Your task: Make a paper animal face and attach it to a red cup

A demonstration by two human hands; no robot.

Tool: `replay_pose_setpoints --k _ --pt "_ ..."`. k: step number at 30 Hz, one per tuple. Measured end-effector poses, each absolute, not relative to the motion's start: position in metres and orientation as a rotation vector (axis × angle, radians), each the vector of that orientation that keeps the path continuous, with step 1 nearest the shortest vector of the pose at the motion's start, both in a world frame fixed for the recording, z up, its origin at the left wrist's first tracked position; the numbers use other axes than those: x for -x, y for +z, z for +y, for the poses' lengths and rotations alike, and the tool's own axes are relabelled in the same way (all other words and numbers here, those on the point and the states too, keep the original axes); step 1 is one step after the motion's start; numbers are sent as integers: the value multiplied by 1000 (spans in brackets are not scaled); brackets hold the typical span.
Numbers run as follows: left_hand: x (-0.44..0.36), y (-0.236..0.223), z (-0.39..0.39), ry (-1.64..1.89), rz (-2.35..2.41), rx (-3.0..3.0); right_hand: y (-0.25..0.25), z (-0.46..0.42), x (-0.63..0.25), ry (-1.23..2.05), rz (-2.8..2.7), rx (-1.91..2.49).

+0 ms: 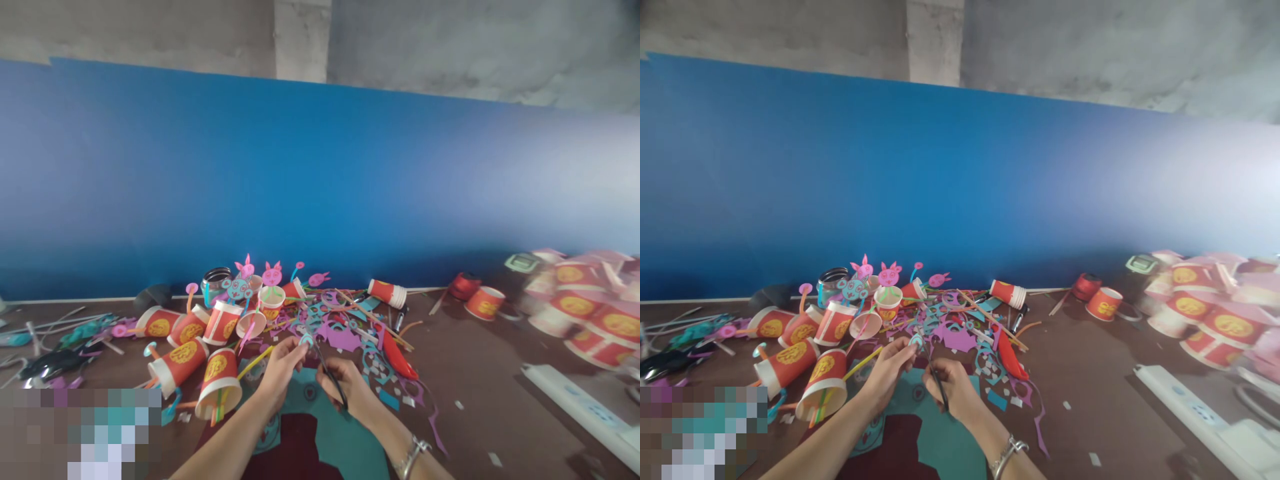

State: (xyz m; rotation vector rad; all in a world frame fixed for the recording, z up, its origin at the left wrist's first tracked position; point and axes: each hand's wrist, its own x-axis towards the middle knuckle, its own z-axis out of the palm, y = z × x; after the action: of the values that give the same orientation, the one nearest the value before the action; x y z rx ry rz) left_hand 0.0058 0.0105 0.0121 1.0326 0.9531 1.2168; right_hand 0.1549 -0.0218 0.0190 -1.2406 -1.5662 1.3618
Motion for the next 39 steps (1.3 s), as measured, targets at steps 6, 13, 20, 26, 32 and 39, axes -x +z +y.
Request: replay_pose_setpoints --k 6,13,20,26,32,39 --pt "-8 16 7 1183 971 -1075 18 -22 -153 1419 -1527 1195" --pt "-7 16 6 1153 956 -1132 9 -19 -155 1488 -1508 1176" --pt "-7 13 8 1134 946 -1125 7 -19 -155 1485 -1504 1147" --pt "-7 12 8 1145 940 -1130 13 -20 -153 1458 -1519 1148" --pt "-7 11 9 1147 922 -1115 11 -20 -154 1452 -1534 1145" --pt "-8 13 7 1126 907 -1094 8 -20 -154 1498 -1506 1098"
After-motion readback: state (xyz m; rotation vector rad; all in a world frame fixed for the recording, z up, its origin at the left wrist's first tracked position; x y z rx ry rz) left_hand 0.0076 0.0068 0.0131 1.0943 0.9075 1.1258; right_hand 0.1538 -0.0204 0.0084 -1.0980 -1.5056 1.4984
